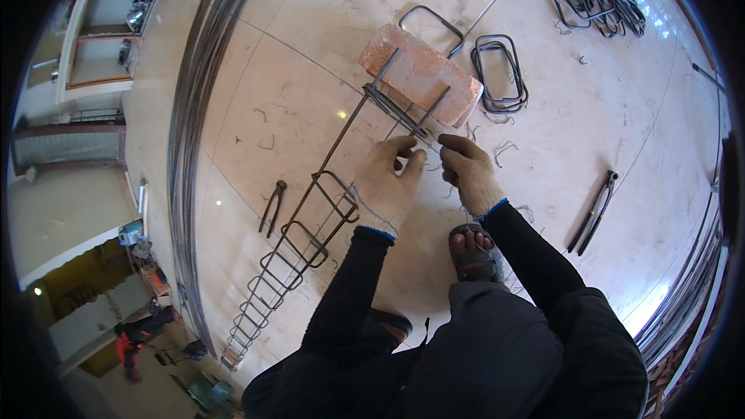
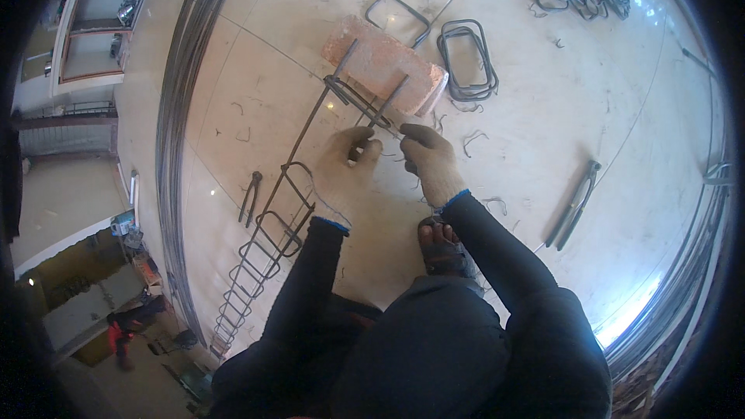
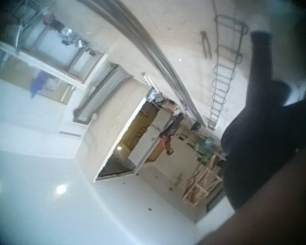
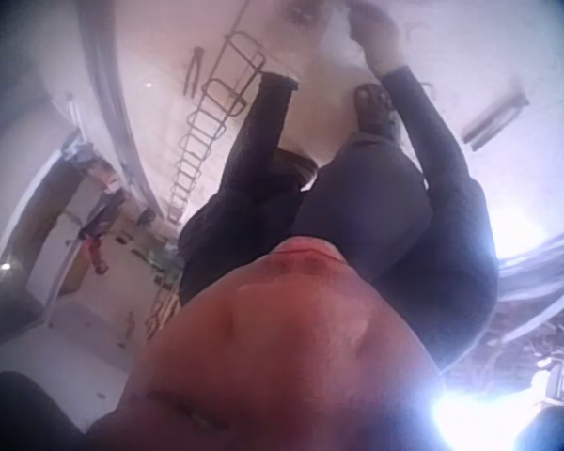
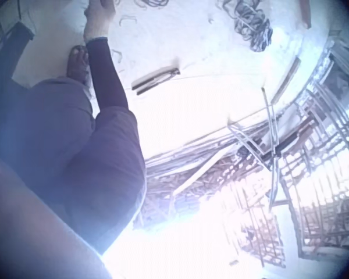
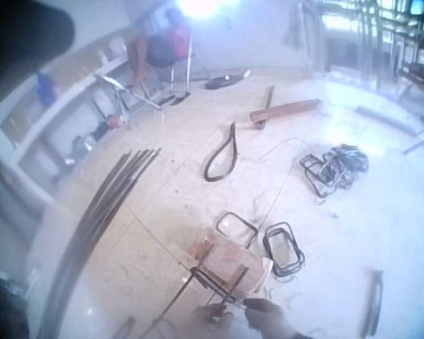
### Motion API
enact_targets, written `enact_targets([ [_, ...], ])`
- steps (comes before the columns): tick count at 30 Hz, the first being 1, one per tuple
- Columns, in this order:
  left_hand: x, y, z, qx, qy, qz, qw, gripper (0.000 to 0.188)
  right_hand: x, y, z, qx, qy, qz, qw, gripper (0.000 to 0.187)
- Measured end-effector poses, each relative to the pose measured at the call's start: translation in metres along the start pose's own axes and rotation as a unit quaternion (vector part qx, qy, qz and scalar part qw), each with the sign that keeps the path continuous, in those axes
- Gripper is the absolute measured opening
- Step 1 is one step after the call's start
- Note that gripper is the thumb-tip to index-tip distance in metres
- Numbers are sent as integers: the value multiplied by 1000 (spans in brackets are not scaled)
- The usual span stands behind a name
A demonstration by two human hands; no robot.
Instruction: The person assembles a metal rack by placing U-shaped metal pieces onto a ladder-like frame and securing them with wire ties. They use pliers to twist and tighten the wire ties at each joint.
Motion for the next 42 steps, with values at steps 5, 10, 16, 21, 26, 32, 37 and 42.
enact_targets([
  [5, -9, -7, -10, -41, 20, 39, 998, 37, -34, 23, -5, 4, 39, 12, 999, 46],
  [10, -5, -5, -11, -139, -15, 100, 985, 37, -53, 40, -9, -9, 70, 30, 997, 46],
  [16, 0, 12, -25, -224, 25, 139, 964, 24, -54, 30, 0, 40, 69, -12, 997, 39],
  [21, -5, 6, -29, -258, 38, 161, 952, 21, -43, 23, 3, -147, 4, 26, 989, 31],
  [26, -7, 14, -27, -223, -35, 152, 962, 23, -51, 26, -8, -146, -43, 116, 981, 27],
  [32, 17, -3, -6, -36, -25, 28, 999, 25, -32, 13, 9, -109, -34, 36, 993, 27],
  [37, 37, -22, 20, 78, -125, -135, 980, 22, -9, 9, 17, -122, -6, -37, 992, 31],
  [42, 54, -6, 8, 77, -61, -120, 988, 25, 17, 24, -4, -120, 46, 44, 991, 32],
])
Point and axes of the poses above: each hand's wrist, its own x-axis towards the middle knuckle, its own z-axis out of the back of the hand, y = z × x, the point moved 9 cm from there along x, towards the middle knuckle, and after that the axes turned 5 degrees about -y, right-handed, at the moved point
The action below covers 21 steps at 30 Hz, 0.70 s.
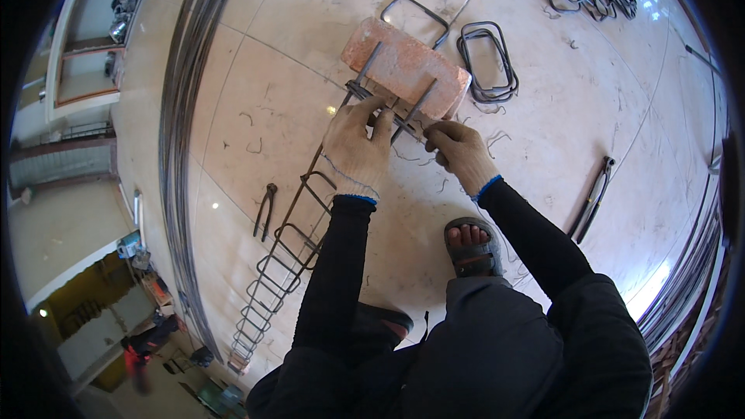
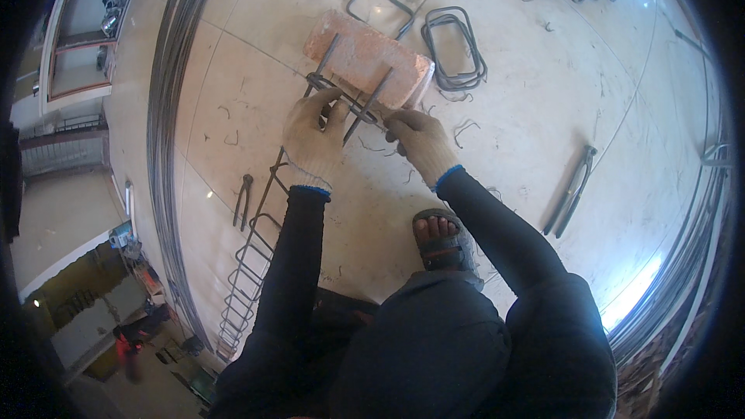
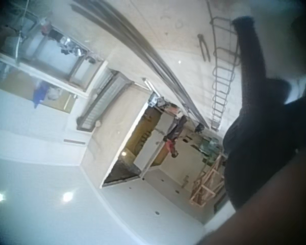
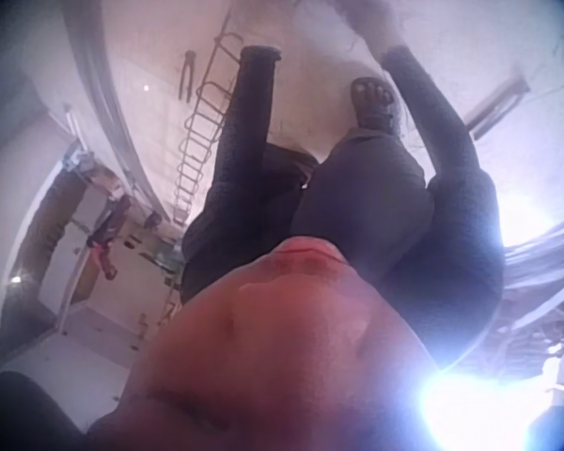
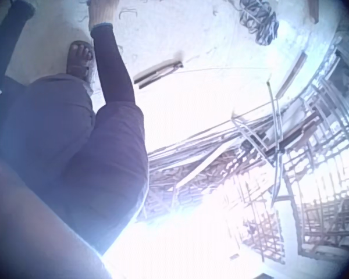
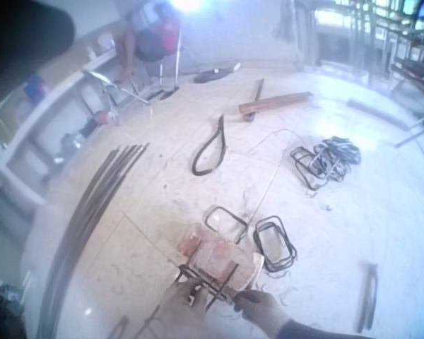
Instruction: The person assembles a metal rack by placing U-shaped metal pieces onto a ladder-like frame and securing them with wire ties. They use pliers to twist and tighten the wire ties at each joint.
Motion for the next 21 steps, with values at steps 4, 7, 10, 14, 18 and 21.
enact_targets([
  [4, 2, -13, -5, 76, 34, -3, 996, 27, 8, -4, -7, -7, -13, 4, 1000, 34],
  [7, 3, -13, -10, 87, 64, 19, 994, 29, 1, 2, -11, -17, -20, 15, 1000, 35],
  [10, 1, -15, -18, 90, 103, 40, 990, 30, 3, -2, -16, 26, -19, 9, 999, 36],
  [14, 0, -2, -26, 15, 103, 66, 992, 27, 11, -13, -25, 78, 23, 1, 997, 38],
  [18, -8, 11, -32, -89, 59, 99, 989, 25, 3, -1, -20, 45, -7, -12, 999, 37],
  [21, -21, 35, -45, -228, 35, 169, 958, 26, -3, -1, -15, -1, -83, 18, 996, 39],
])
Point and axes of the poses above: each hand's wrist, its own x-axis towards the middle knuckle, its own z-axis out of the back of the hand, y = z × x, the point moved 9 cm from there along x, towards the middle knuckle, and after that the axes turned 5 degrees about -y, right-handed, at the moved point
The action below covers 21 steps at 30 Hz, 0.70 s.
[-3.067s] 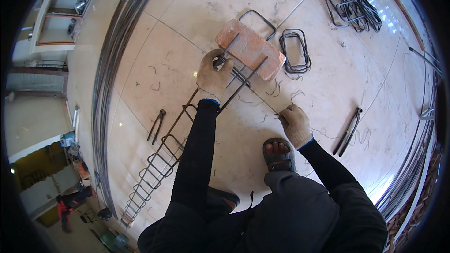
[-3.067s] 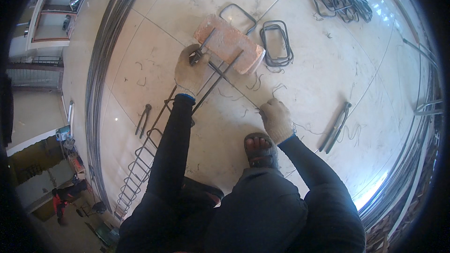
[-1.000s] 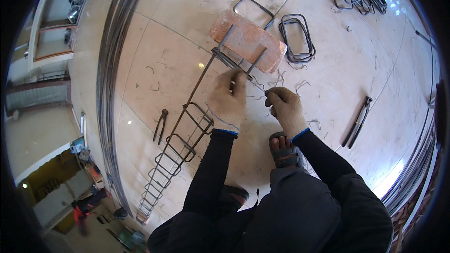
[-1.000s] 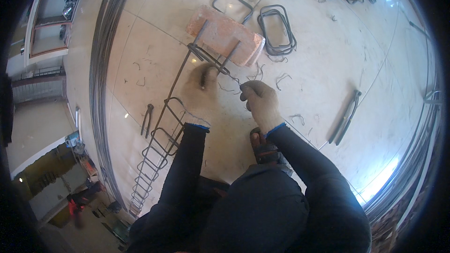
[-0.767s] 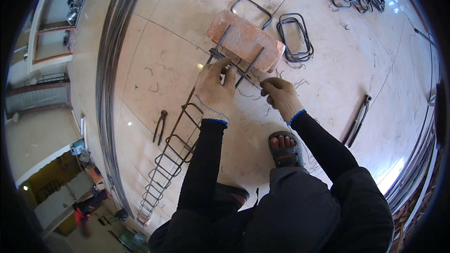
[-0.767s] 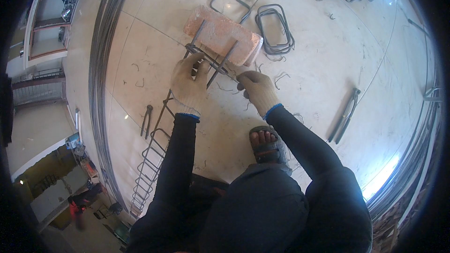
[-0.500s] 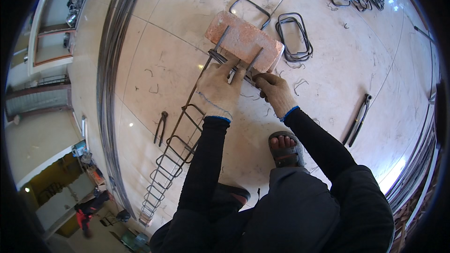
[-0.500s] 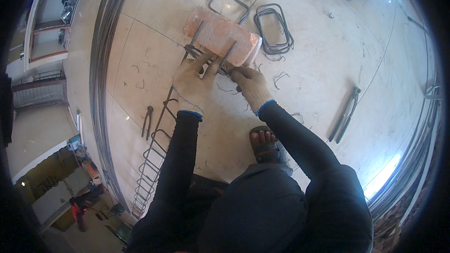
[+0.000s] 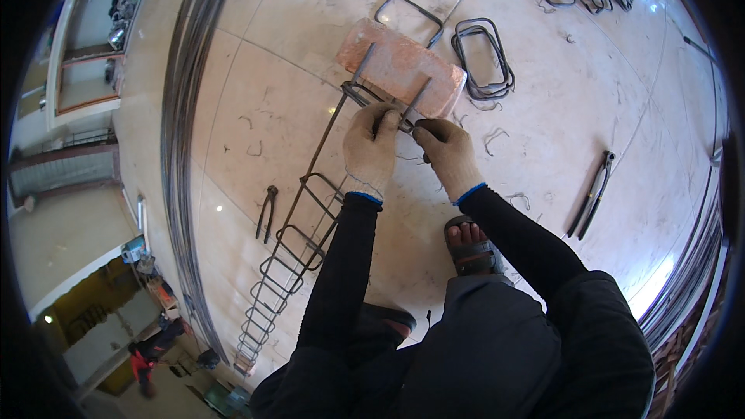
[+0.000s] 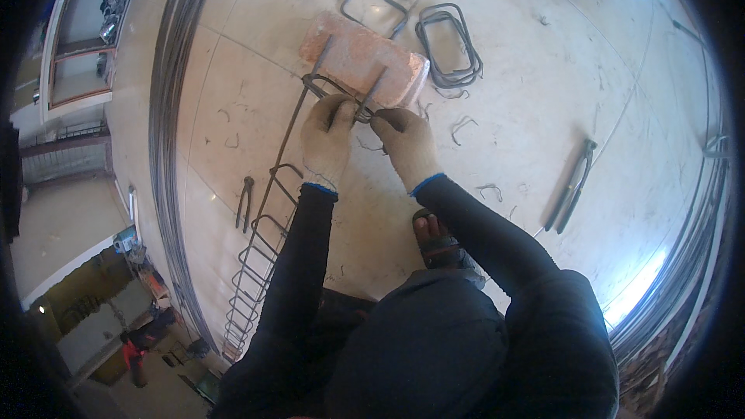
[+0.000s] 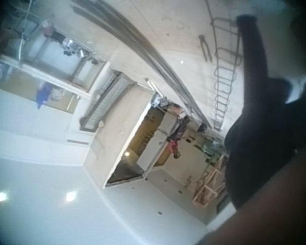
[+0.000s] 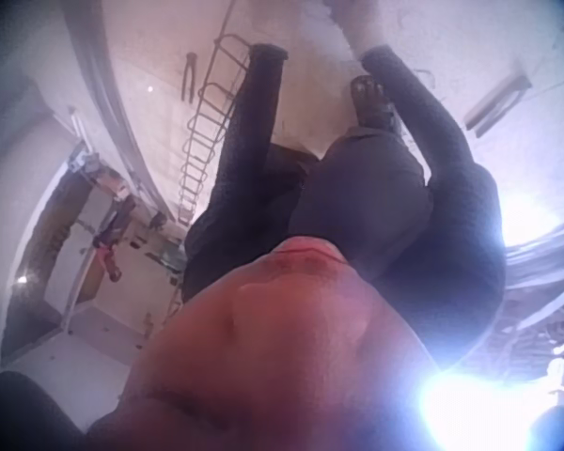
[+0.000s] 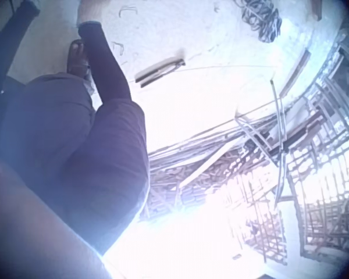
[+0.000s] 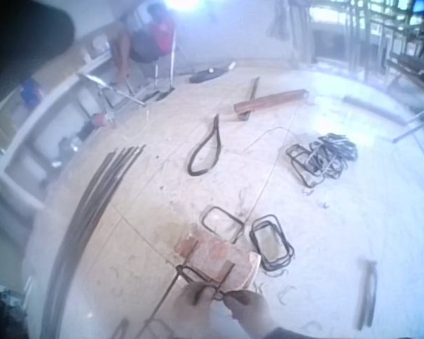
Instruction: The person assembles a metal rack by placing U-shaped metal pieces onto a ladder-like frame and securing them with wire ties. They use pliers to twist and tighten the wire ties at each joint.
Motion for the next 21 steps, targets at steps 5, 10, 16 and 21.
enact_targets([
  [5, 2, 0, 2, 49, 6, 12, 999, 26, -17, 28, 8, -177, -120, 180, 960, 46],
  [10, -4, -36, 7, 170, -20, -95, 981, 22, -9, 17, 6, -163, -140, 116, 970, 46],
  [16, -20, -32, 9, 64, -36, -68, 995, 15, -6, -1, 2, -121, -119, 24, 985, 44],
  [21, -25, -28, 7, 72, -63, -149, 984, 14, -6, 5, 5, -139, -133, 35, 981, 40],
])
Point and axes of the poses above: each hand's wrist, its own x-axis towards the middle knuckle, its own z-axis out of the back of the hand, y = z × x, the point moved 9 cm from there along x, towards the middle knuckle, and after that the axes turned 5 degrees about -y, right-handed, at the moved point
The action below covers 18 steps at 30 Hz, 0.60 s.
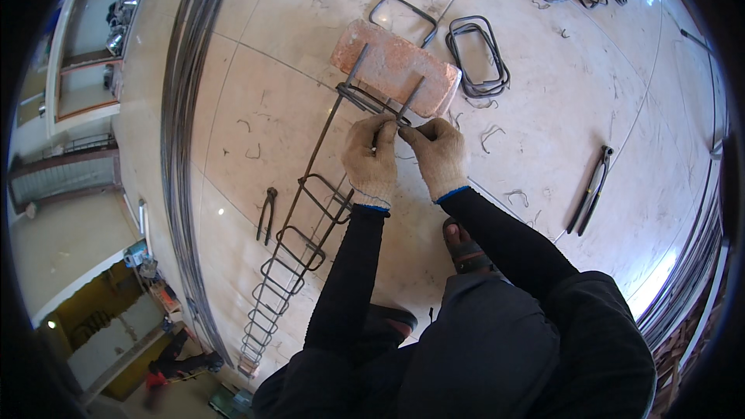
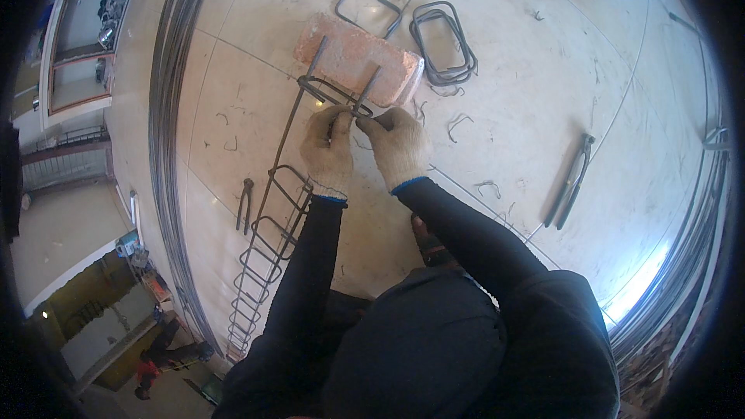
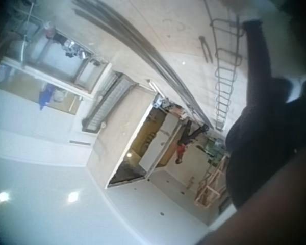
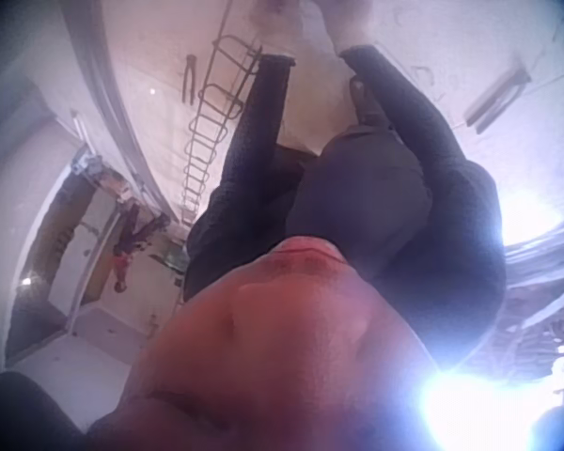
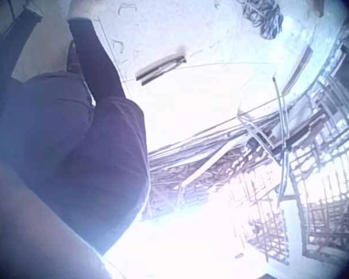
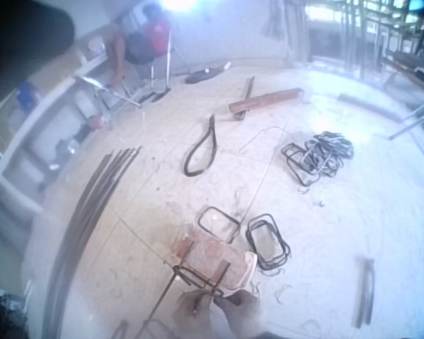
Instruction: The person assembles a metal rack by placing U-shaped metal pieces onto a ladder-like frame and securing them with wire ties. They use pliers to twist and tighten the wire ties at each joint.
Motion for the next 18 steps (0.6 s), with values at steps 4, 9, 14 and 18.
enact_targets([
  [4, 0, 6, -1, -22, -15, -13, 1000, 14, -6, 4, -6, 160, 28, -92, 982, 33],
  [9, 1, 14, -5, -39, 37, 35, 998, 21, -25, 38, -9, 210, 102, 61, 970, 28],
  [14, -3, 46, -15, -222, 96, 191, 951, 23, -43, 53, -8, 108, 6, 134, 985, 30],
  [18, 2, 52, -17, -263, 142, 268, 916, 23, -67, 65, -14, -12, 2, 215, 977, 29],
])
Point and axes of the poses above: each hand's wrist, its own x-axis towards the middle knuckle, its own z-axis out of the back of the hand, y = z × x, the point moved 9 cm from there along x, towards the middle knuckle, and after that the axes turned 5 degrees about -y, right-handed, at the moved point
